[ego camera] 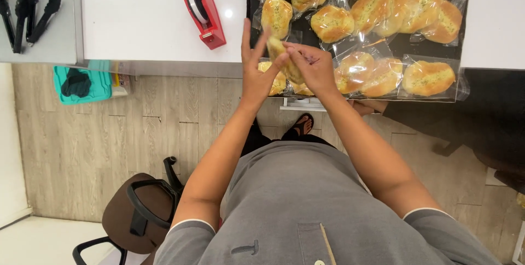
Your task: Wrapping individual pieces of bread in plastic bags and arranging them on a tray at a bakery counter.
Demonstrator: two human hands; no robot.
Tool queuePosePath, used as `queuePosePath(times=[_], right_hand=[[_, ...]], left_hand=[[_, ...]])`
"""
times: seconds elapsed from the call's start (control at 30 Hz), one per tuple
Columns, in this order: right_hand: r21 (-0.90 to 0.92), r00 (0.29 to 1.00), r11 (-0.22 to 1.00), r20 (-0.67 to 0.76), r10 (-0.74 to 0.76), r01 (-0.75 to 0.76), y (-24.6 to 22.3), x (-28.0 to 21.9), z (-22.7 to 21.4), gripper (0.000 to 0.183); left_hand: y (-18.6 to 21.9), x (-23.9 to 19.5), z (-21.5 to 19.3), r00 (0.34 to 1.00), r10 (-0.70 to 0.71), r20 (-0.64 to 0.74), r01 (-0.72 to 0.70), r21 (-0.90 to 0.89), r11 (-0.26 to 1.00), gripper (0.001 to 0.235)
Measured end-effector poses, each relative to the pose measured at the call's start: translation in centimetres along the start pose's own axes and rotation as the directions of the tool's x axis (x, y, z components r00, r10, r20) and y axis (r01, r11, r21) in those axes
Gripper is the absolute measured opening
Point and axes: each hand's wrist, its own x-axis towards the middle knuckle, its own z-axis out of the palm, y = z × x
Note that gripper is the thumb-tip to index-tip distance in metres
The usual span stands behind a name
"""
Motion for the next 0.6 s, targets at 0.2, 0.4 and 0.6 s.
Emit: queuePosePath(times=[0.2,0.4,0.6], right_hand=[[0.354,0.925,0.855,0.171,0.338,-0.378,0.3,1.0,-1.5,0.02],[0.324,0.916,0.859,0.081,0.393,-0.397,2.0,1.0,-1.6,0.017],[0.2,0.851,0.847,-0.098,0.517,-0.492,5.5,1.6,0.8,0.005]], left_hand=[[-5.4,1.7,-1.8,0.961,-0.232,0.149,0.273,-0.397,0.876,0.044],[-6.2,3.0,-3.0,0.956,-0.246,0.159,0.286,-0.32,0.903,0.02],[-7.6,5.4,-5.3,0.906,-0.411,0.095,0.41,0.034,0.911,0.01]])
